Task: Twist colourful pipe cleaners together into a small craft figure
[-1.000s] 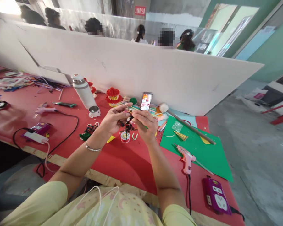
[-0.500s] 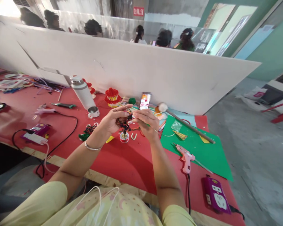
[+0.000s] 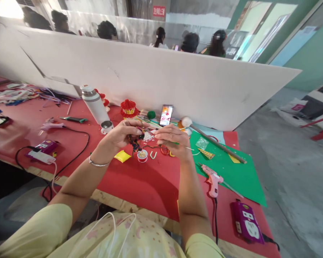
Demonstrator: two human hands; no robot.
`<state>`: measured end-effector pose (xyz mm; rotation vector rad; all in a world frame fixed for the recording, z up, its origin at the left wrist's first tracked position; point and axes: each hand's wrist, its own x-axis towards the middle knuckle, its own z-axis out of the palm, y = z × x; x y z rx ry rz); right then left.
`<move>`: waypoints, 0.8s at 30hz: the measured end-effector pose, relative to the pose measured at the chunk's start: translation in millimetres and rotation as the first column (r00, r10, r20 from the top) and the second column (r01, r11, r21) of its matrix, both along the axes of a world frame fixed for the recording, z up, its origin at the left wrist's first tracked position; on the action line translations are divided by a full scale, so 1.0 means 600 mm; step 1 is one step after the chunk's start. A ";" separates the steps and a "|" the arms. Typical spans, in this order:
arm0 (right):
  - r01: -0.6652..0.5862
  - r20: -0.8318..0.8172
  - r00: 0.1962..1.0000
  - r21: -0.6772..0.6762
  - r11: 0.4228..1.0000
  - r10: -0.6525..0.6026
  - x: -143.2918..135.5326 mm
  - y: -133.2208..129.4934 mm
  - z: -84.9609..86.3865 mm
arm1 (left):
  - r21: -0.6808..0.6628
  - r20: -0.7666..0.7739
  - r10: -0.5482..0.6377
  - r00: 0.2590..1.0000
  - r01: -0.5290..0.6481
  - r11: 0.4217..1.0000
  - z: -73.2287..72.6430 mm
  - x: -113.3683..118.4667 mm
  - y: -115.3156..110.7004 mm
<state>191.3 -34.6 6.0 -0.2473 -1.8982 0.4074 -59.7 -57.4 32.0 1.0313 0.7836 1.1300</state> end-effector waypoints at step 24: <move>0.147 -0.372 0.903 -0.202 0.968 -0.215 -0.063 0.016 -0.066 | 0.009 0.173 0.067 0.983 -0.070 0.998 -0.010 0.068 -0.008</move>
